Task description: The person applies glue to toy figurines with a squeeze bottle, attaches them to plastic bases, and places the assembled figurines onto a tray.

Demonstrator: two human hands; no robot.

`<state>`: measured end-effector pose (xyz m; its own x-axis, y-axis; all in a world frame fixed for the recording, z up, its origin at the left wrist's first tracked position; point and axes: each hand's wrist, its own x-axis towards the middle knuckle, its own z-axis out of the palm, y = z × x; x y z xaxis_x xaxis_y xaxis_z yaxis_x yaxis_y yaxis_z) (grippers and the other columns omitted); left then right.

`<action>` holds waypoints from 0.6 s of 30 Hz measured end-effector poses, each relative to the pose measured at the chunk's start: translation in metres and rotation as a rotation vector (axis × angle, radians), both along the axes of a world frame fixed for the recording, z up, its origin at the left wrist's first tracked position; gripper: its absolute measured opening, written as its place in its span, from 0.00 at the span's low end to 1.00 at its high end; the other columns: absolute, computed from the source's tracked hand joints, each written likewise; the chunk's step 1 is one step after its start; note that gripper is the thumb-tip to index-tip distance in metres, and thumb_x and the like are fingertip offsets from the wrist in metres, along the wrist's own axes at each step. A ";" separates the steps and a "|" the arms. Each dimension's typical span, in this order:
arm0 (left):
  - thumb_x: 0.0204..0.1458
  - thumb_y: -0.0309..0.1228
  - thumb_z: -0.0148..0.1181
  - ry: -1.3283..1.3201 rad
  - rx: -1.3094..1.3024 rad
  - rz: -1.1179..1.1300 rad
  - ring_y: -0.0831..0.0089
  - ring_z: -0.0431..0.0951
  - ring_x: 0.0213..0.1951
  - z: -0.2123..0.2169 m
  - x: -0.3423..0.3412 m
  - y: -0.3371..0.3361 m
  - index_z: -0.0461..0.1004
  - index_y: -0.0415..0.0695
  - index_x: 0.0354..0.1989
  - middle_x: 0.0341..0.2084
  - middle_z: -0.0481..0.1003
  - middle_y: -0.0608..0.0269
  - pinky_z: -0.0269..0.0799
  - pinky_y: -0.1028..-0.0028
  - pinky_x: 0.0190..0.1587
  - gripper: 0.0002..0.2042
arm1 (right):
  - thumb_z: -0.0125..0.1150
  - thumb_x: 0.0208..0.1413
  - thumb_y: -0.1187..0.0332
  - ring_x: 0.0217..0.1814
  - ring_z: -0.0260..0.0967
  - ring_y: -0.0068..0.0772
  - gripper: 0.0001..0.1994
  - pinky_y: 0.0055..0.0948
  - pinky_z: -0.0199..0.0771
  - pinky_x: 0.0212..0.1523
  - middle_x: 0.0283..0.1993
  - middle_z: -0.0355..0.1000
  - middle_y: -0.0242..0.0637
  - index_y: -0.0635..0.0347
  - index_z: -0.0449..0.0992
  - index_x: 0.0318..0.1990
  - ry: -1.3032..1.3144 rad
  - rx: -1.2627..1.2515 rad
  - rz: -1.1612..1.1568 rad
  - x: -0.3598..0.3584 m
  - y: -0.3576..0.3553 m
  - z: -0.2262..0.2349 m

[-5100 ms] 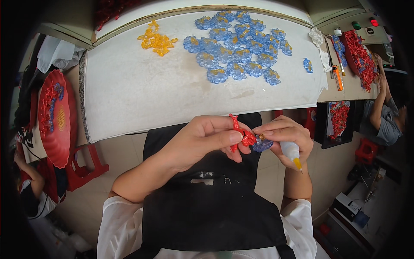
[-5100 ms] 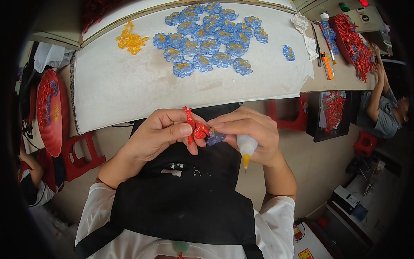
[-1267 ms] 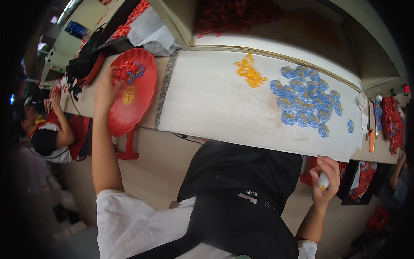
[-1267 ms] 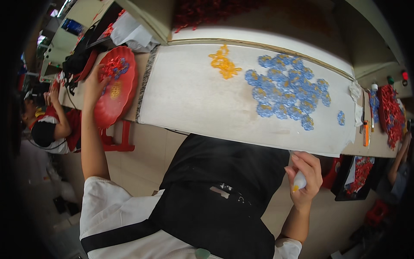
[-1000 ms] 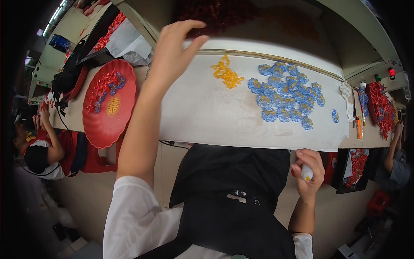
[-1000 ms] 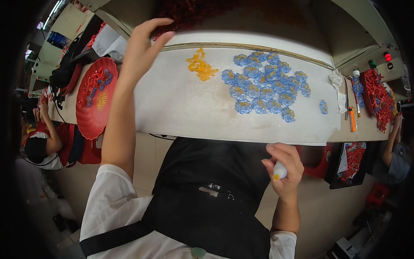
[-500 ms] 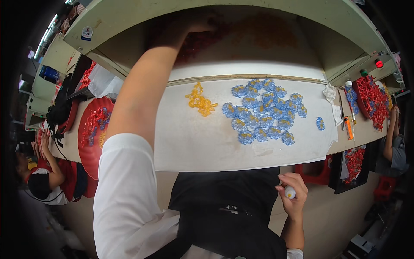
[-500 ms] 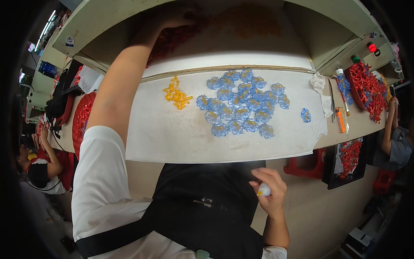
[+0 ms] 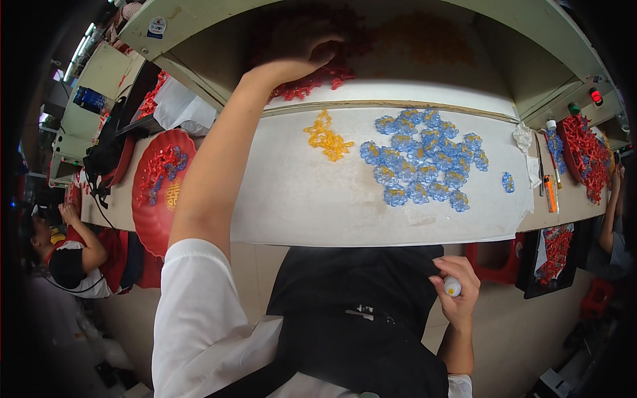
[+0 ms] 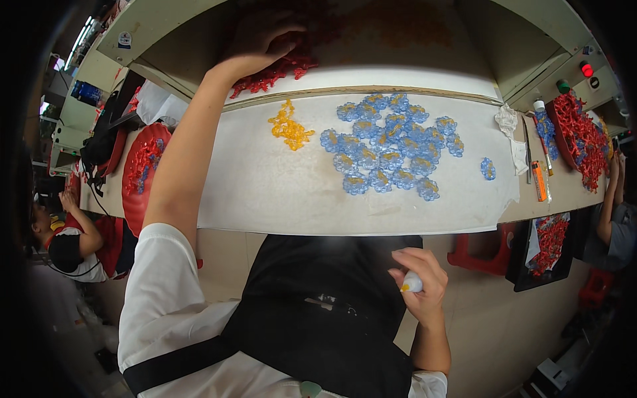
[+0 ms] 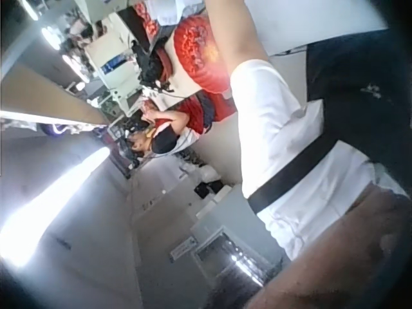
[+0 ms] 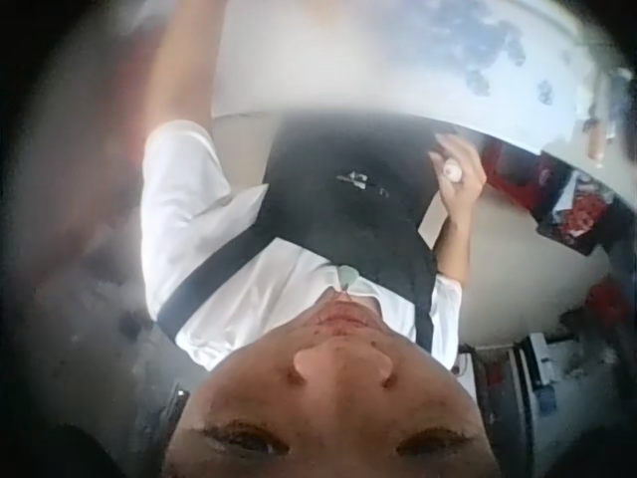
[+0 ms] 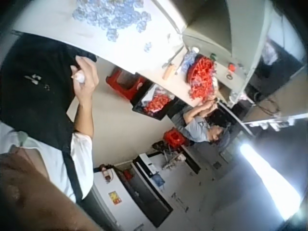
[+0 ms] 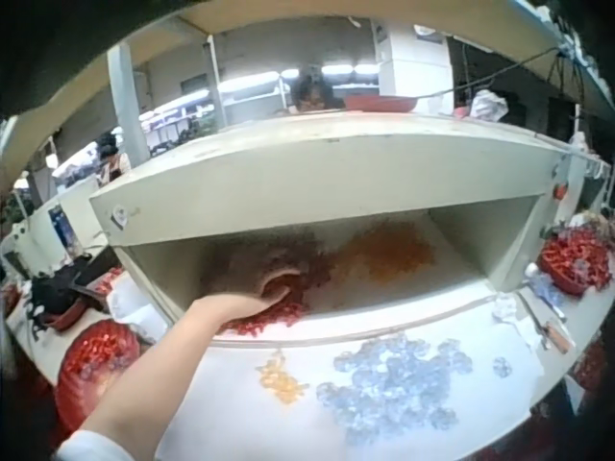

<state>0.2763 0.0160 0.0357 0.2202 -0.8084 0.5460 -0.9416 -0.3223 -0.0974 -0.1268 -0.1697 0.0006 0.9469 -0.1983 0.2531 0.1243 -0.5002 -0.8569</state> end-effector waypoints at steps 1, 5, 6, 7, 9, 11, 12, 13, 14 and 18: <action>0.44 0.30 0.53 0.009 -0.060 0.056 0.63 0.70 0.37 0.001 -0.014 -0.001 0.72 0.48 0.36 0.33 0.72 0.59 0.66 0.68 0.40 0.09 | 0.62 0.36 0.82 0.28 0.68 0.29 0.13 0.20 0.69 0.23 0.34 0.68 0.42 0.64 0.73 0.34 -0.003 0.006 -0.007 -0.002 0.000 -0.001; 0.46 0.29 0.52 0.299 0.144 0.314 0.61 0.71 0.37 0.003 -0.074 -0.013 0.71 0.50 0.39 0.37 0.70 0.59 0.67 0.69 0.40 0.11 | 0.62 0.39 0.76 0.22 0.60 0.21 0.11 0.18 0.61 0.23 0.34 0.68 0.40 0.63 0.73 0.34 -0.016 0.023 -0.035 -0.006 0.002 -0.004; 0.46 0.29 0.52 0.303 0.142 0.316 0.61 0.71 0.37 -0.007 -0.074 -0.011 0.71 0.50 0.39 0.37 0.70 0.59 0.67 0.69 0.40 0.11 | 0.62 0.39 0.76 0.22 0.60 0.21 0.11 0.18 0.61 0.23 0.34 0.68 0.40 0.63 0.73 0.34 -0.012 0.021 -0.033 -0.006 0.002 -0.002; 0.46 0.29 0.52 0.202 0.144 0.321 0.61 0.71 0.36 -0.017 -0.072 -0.009 0.71 0.49 0.40 0.37 0.70 0.58 0.67 0.69 0.39 0.11 | 0.62 0.39 0.76 0.22 0.60 0.21 0.11 0.17 0.61 0.23 0.34 0.68 0.40 0.63 0.73 0.34 -0.021 0.020 -0.023 -0.005 0.003 -0.001; 0.46 0.28 0.51 0.047 0.092 0.286 0.58 0.72 0.34 -0.028 -0.072 -0.007 0.70 0.47 0.40 0.38 0.69 0.56 0.68 0.67 0.37 0.11 | 0.62 0.39 0.76 0.22 0.60 0.21 0.11 0.17 0.61 0.23 0.34 0.68 0.40 0.63 0.73 0.34 -0.027 0.016 -0.017 -0.004 0.004 0.001; 0.45 0.28 0.52 0.202 0.090 0.324 0.57 0.72 0.35 -0.029 -0.077 -0.008 0.69 0.46 0.41 0.38 0.69 0.55 0.68 0.67 0.39 0.13 | 0.62 0.39 0.76 0.22 0.60 0.21 0.11 0.17 0.61 0.23 0.34 0.68 0.40 0.64 0.73 0.34 -0.041 0.016 -0.007 -0.004 0.005 0.002; 0.44 0.28 0.53 0.356 0.091 0.360 0.57 0.72 0.36 -0.025 -0.080 -0.011 0.69 0.46 0.42 0.38 0.69 0.54 0.67 0.66 0.40 0.14 | 0.62 0.39 0.76 0.22 0.60 0.21 0.11 0.17 0.61 0.23 0.34 0.68 0.40 0.64 0.73 0.34 -0.037 0.014 -0.015 -0.004 0.006 0.002; 0.44 0.28 0.53 0.359 0.091 0.352 0.57 0.72 0.36 -0.021 -0.082 -0.015 0.69 0.46 0.42 0.38 0.69 0.54 0.67 0.66 0.40 0.14 | 0.62 0.37 0.79 0.24 0.63 0.24 0.12 0.19 0.64 0.23 0.34 0.68 0.41 0.63 0.73 0.34 -0.029 0.018 -0.013 -0.004 0.007 0.002; 0.44 0.28 0.54 0.435 0.087 0.445 0.57 0.72 0.36 -0.018 -0.083 -0.020 0.69 0.45 0.42 0.37 0.69 0.52 0.67 0.66 0.40 0.14 | 0.62 0.35 0.82 0.27 0.67 0.28 0.13 0.20 0.67 0.22 0.34 0.69 0.41 0.63 0.74 0.33 -0.021 0.023 -0.011 -0.004 0.008 0.003; 0.42 0.27 0.56 0.470 0.035 0.515 0.57 0.71 0.37 -0.017 -0.083 -0.025 0.69 0.44 0.42 0.36 0.69 0.49 0.67 0.66 0.40 0.15 | 0.60 0.33 0.83 0.25 0.63 0.25 0.18 0.20 0.64 0.24 0.33 0.67 0.41 0.64 0.70 0.37 -0.024 -0.039 0.056 -0.007 0.008 -0.002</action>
